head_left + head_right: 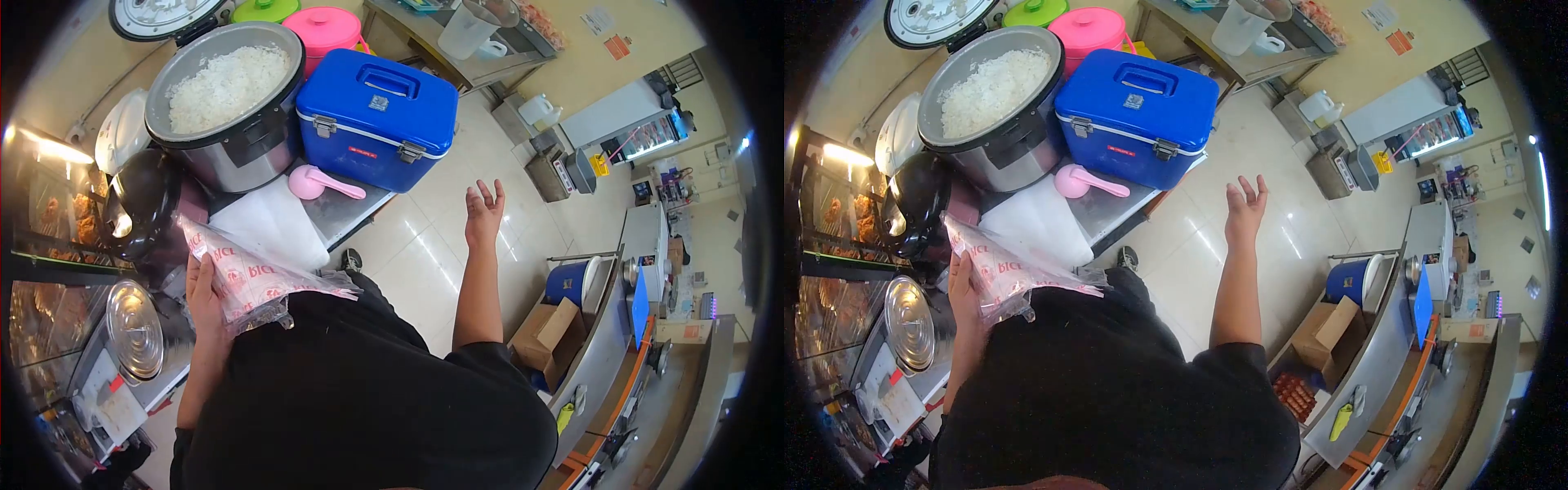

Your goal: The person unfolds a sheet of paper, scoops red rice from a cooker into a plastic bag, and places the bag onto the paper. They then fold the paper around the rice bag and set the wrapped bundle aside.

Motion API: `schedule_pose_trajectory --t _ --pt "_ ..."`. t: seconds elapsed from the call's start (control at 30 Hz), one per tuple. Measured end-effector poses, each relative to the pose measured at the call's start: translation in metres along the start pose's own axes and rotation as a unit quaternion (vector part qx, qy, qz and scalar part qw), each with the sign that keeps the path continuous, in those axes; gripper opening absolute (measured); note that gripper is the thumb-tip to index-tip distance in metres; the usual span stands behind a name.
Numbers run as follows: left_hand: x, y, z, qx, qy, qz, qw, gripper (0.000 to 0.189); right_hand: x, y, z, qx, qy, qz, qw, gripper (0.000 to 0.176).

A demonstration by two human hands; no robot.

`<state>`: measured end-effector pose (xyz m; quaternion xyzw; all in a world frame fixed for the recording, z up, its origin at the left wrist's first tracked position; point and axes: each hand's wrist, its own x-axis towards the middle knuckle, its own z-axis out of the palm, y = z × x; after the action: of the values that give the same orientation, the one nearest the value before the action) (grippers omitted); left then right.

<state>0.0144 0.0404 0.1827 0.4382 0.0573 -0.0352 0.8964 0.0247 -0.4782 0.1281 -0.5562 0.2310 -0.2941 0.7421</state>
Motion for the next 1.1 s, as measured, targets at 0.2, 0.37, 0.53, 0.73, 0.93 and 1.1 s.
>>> schedule_pose_trajectory --t 0.2,0.37,0.53,0.73,0.93,1.1 --pt "-0.002 0.001 0.000 0.003 0.008 0.000 1.000 0.030 0.015 0.021 -0.041 0.147 0.087 0.060 0.983 0.079" --pt "0.000 0.000 -0.007 0.012 -0.003 0.003 1.000 0.031 0.017 0.014 -0.060 0.119 0.163 0.138 0.970 0.090" --pt "-0.004 0.003 0.008 0.013 0.035 -0.015 0.999 0.032 0.005 0.010 -0.055 0.168 0.095 0.068 0.979 0.064" --pt "0.003 -0.001 0.026 -0.011 0.044 -0.031 0.998 0.024 -0.047 -0.028 0.050 -0.099 -0.165 -0.011 0.981 0.037" --pt "0.012 -0.005 0.045 -0.091 0.020 -0.032 0.995 0.023 -0.075 -0.083 0.128 -0.429 -0.172 -0.378 0.802 0.041" --pt "0.010 -0.002 0.057 -0.105 0.033 -0.038 0.993 0.021 -0.075 -0.100 0.117 -0.447 -0.138 -0.314 0.827 0.045"
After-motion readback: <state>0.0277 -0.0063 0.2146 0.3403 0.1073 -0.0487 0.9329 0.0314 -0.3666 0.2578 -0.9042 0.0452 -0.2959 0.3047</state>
